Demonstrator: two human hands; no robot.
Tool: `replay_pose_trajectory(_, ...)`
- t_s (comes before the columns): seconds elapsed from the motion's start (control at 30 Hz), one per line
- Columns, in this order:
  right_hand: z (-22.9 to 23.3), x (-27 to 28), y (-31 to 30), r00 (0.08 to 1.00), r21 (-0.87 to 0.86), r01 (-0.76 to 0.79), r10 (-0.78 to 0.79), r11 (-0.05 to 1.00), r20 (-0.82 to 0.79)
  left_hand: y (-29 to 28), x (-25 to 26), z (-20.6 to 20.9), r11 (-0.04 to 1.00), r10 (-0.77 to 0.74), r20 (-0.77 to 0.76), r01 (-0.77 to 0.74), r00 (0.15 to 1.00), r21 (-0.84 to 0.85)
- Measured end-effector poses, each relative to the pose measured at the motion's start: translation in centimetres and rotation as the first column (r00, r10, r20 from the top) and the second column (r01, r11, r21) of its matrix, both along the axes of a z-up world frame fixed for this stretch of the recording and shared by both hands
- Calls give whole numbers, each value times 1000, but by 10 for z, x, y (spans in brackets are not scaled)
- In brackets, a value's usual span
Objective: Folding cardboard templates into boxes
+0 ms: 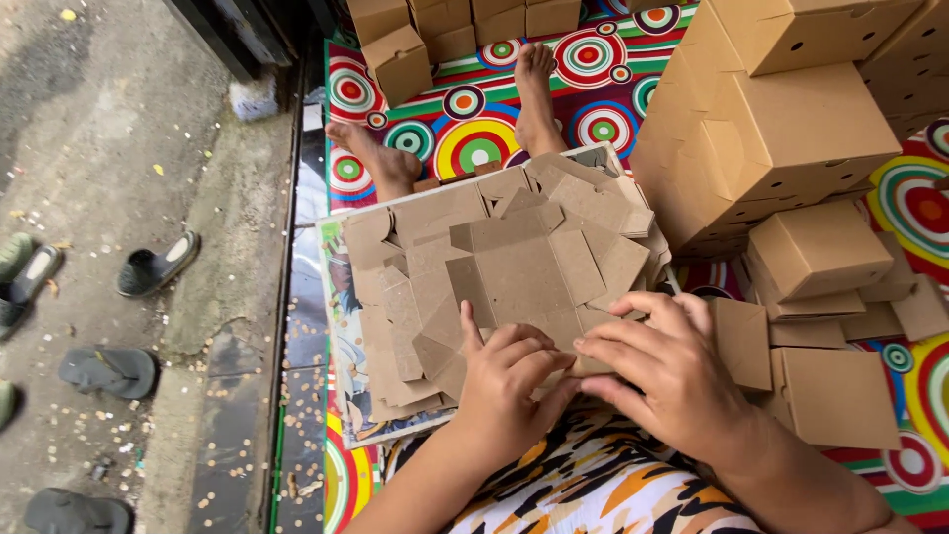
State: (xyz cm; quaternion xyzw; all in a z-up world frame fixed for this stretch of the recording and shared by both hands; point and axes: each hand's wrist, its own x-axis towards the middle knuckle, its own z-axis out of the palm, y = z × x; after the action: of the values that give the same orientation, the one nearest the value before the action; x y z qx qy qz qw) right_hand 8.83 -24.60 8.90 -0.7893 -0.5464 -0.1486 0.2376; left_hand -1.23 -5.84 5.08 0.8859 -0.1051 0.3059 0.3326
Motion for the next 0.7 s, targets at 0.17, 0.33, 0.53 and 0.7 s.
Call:
replay_pose_trajectory(0.17, -12, 9, -9, 989, 43, -65, 70, 997, -129, -2, 0, -12, 997, -43, -130, 33, 991, -74)
replay_pose_trajectory(0.33, -20, 13, -18, 968, 77, -91, 107, 993, -227, -9, 0, -12, 991, -93, -191, 73, 977, -111)
replay_pose_trajectory(0.53, -25, 13, -19, 948, 114, -100, 130, 988, -292, -18, 3, -27, 986, -80, -155, 56, 985, -155)
replay_pose_trajectory(0.7, -25, 11, -19, 962, 115, -64, 92, 991, -257, -21, 3, -26, 985, -90, -136, 68, 987, -158)
